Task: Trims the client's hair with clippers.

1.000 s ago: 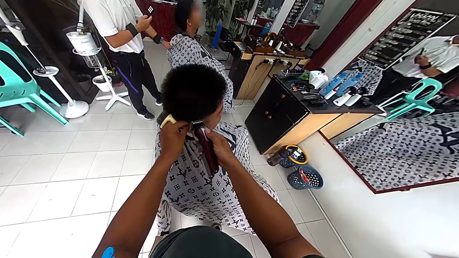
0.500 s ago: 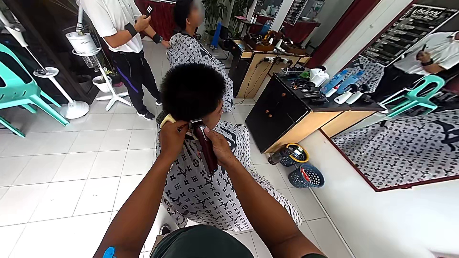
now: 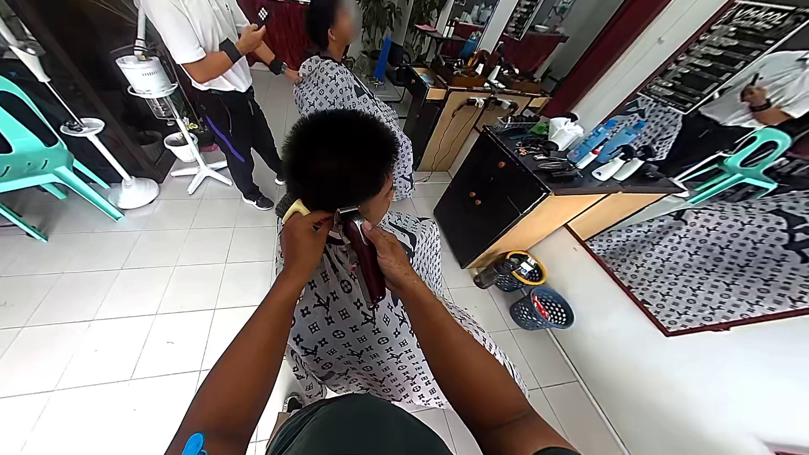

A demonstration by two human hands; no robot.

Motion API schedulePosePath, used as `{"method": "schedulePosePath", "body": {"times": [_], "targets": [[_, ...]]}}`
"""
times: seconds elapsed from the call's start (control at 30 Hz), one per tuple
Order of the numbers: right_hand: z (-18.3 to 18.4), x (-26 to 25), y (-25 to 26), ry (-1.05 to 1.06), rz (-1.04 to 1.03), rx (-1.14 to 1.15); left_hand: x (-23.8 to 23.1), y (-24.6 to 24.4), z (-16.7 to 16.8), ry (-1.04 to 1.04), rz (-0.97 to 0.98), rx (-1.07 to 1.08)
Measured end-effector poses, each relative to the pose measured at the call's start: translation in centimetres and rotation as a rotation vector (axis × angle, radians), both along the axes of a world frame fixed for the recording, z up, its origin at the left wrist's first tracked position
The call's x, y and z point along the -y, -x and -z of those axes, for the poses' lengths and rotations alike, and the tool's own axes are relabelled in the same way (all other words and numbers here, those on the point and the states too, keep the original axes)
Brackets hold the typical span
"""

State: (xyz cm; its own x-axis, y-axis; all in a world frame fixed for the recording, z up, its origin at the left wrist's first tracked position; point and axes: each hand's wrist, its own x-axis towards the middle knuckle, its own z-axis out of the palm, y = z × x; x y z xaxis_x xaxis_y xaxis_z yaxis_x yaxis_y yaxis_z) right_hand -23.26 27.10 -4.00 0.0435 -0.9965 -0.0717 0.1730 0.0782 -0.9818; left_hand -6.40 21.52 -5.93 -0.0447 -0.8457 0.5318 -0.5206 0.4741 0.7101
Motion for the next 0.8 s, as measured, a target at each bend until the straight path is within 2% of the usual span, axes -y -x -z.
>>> {"method": "schedulePosePath", "body": {"times": [0.4, 0.53, 0.63, 0.8], "targets": [[-0.2, 0.0, -0.1, -0.034, 0.0, -0.045, 0.0, -0.1, -0.4, -0.022, -0.018, -0.005], [0.6, -0.1, 0.3, 0.048, -0.014, -0.029, 0.0, 0.0, -0.4, -0.034, -0.018, -0.016], [0.4, -0.9, 1.3, -0.012, -0.06, -0.084, 0.0, -0.2, -0.4, -0.031, 0.011, -0.013], [-0.5, -0.3, 1.7, -0.066, -0.002, -0.077, 0.2, -0.1, -0.2, -0.012, 0.007, -0.009]]}}
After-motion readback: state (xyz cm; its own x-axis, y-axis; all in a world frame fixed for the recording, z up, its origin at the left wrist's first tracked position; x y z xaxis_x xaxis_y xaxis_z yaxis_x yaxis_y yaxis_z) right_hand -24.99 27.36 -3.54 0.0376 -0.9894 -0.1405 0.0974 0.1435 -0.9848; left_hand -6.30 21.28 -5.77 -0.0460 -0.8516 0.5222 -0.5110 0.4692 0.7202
